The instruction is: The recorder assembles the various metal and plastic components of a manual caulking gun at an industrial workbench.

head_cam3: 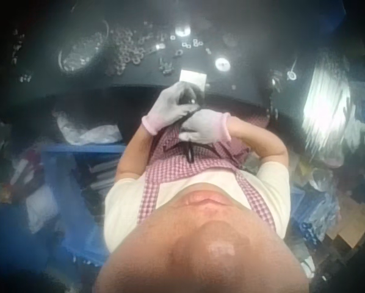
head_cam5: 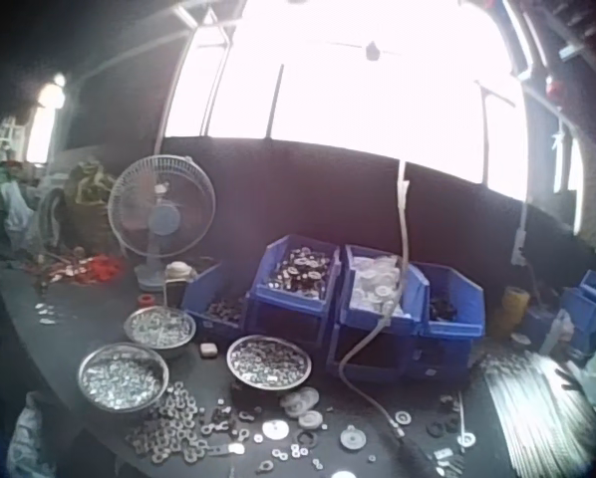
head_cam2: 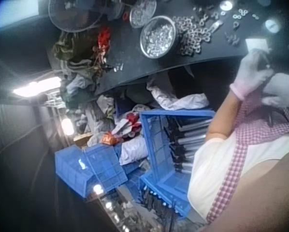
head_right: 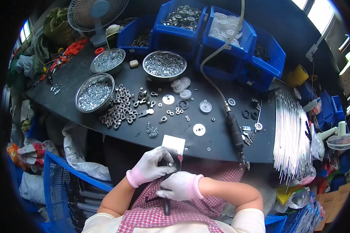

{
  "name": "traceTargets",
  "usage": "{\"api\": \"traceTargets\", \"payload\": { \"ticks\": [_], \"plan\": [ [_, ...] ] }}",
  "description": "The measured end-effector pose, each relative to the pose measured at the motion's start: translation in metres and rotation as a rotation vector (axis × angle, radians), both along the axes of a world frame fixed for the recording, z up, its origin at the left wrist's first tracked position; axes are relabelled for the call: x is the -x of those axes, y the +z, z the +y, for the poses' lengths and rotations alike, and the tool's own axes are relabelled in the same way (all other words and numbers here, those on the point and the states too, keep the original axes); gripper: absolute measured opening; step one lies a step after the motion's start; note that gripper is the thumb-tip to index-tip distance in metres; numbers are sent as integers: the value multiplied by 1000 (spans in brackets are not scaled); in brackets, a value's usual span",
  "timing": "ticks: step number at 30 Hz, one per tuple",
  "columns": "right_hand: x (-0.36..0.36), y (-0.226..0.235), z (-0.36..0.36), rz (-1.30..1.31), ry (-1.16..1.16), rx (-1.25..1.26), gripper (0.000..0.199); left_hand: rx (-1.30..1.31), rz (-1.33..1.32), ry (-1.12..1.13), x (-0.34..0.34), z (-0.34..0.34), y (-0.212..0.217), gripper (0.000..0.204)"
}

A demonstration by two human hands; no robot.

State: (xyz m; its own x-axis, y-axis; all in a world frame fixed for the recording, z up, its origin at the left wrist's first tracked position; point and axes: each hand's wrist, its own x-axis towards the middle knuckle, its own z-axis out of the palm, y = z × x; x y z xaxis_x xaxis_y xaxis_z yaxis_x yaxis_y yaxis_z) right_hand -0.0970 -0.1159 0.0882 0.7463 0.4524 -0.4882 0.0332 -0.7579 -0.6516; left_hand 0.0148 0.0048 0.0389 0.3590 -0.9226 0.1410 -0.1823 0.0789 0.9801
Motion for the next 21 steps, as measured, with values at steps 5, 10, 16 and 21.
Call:
{"api": "traceTargets", "payload": {
  "ticks": [5,10,16,21],
  "plan": [
    [-2,12,-23,-128,203,-414,39,22,28,-18,-3,-6,-3,17],
    [-133,75,-133,-513,-648,-258,22,216,-214,269,14,-12,-24,16],
    [-302,93,-253,-1116,-641,959,28,268,-196,241,14,-14,-34,16],
    [-388,97,-279,-841,-784,714,47,274,-110,198,15,-12,-38,12]
  ]
}}
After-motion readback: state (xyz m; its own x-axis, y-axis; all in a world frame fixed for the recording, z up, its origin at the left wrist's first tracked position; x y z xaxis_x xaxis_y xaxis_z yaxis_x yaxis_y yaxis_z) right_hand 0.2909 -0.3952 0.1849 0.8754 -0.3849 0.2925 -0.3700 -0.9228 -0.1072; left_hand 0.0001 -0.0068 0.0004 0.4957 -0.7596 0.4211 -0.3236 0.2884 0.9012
